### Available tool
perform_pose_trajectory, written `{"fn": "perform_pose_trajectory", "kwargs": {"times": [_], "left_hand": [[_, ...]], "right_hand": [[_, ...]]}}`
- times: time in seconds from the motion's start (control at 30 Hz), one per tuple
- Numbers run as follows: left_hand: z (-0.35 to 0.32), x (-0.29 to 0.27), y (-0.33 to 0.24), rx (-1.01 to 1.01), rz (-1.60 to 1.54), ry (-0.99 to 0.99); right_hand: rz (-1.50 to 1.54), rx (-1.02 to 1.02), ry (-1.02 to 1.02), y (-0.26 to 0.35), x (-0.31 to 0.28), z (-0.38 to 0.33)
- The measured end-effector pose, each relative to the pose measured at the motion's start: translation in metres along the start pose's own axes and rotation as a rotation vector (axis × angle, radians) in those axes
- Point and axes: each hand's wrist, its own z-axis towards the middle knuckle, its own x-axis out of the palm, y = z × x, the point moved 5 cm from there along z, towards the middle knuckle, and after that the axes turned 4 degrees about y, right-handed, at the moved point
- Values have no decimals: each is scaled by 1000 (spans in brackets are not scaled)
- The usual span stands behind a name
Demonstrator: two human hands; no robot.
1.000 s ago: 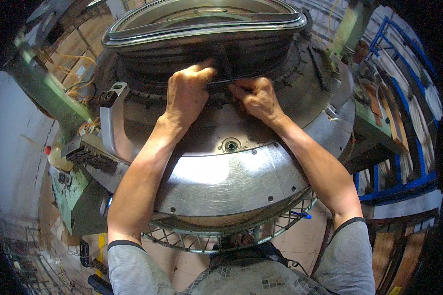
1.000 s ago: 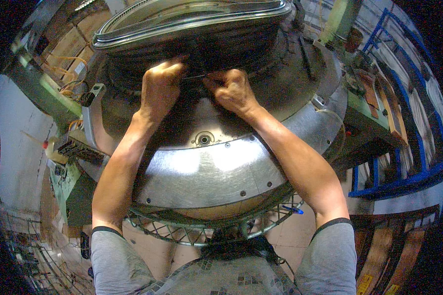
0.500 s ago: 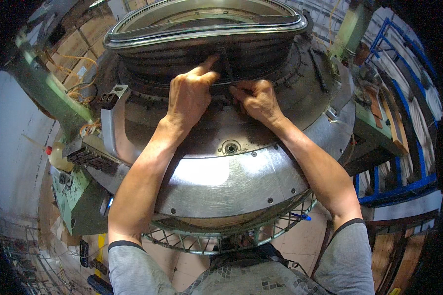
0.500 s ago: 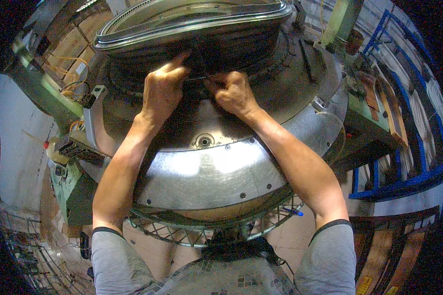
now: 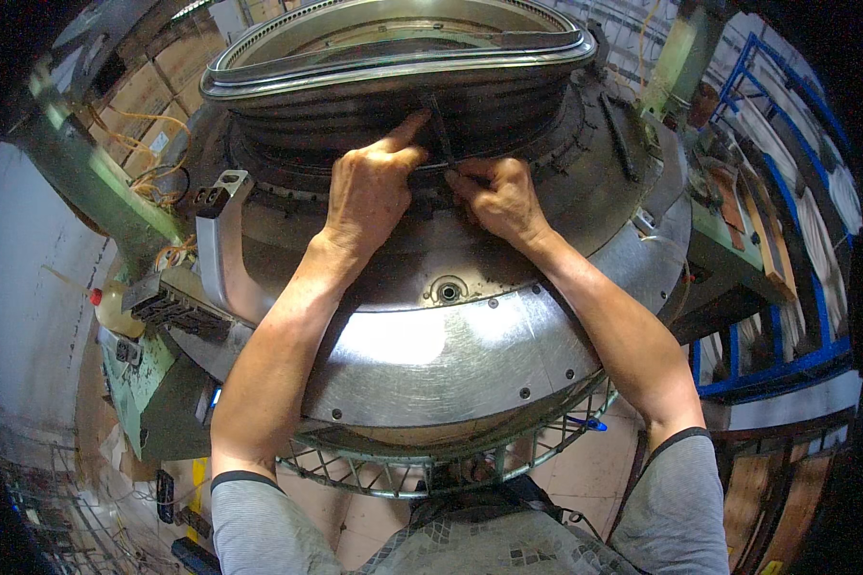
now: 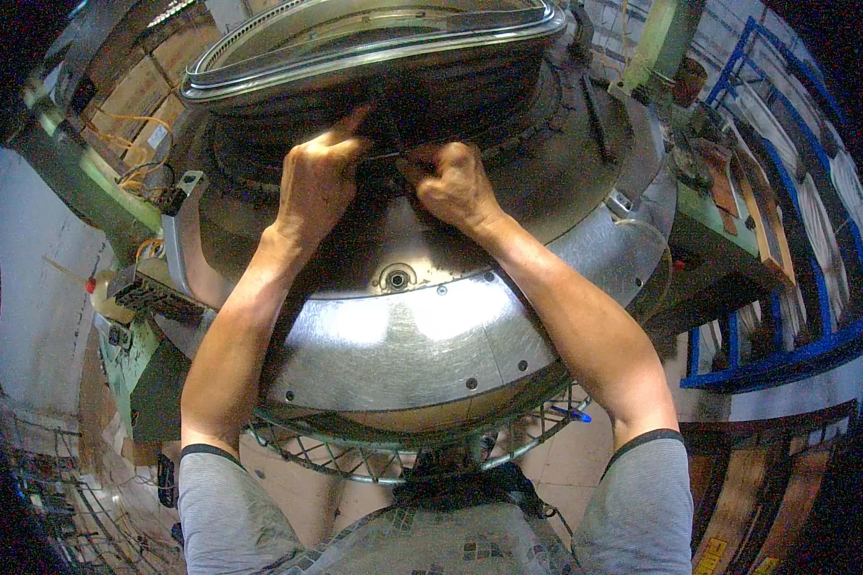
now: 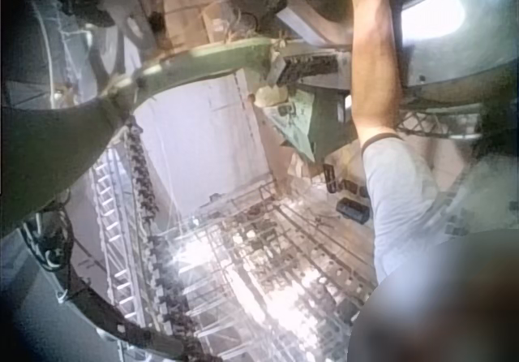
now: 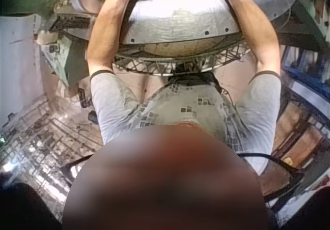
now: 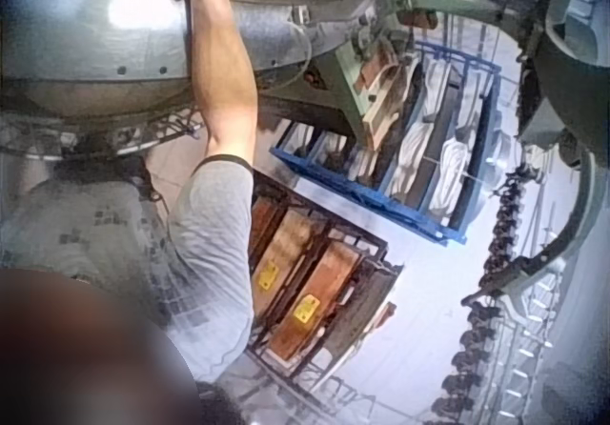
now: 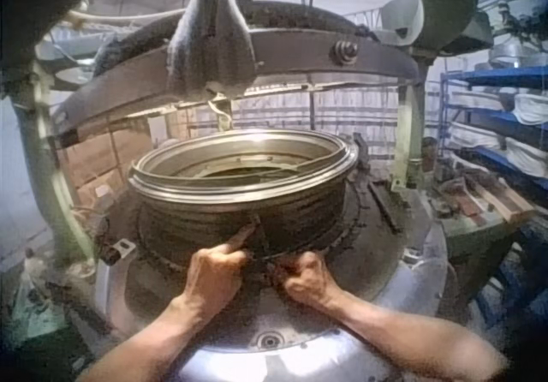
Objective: The person repeatedly picks up small metal strips and inserts them into slots around the rim of a large circular metal machine. They handle the strips one at a time, aligning and pressing them into place along the circumference.
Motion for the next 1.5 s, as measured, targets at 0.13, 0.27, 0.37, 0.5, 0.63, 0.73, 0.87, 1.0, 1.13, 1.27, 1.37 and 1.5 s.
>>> {"fn": "perform_pose_trajectory", "kwargs": {"times": [0.13,0.27,0.37,0.5,0.63,0.73,0.87,1.0,1.13,1.27,1.37,1.5], "left_hand": [[-1,0,-1,6,1,0],[-1,0,0,0,-4,14],[0,1,0,-2,-13,21],[-1,1,0,-3,-14,21],[-1,1,-1,22,-15,0],[-1,2,0,17,-17,3],[-1,5,1,9,-19,17],[0,5,2,6,-19,20],[0,5,1,19,-14,12],[0,5,1,10,-22,27],[0,5,0,16,-24,21],[0,5,0,22,-29,26]], "right_hand": [[-20,15,17,2,0,0],[2,68,13,5,-2,-1],[-22,73,14,5,-3,0],[-41,16,-6,5,-2,1],[-46,-38,-31,4,-1,0],[-67,-29,-27,4,-1,1],[-48,31,-13,5,-3,0],[-47,119,33,3,-3,1],[-70,-26,-40,8,-4,2],[-86,-15,-38,7,-2,2],[-77,37,-16,7,-3,2],[-72,97,5,7,-4,3]]}}
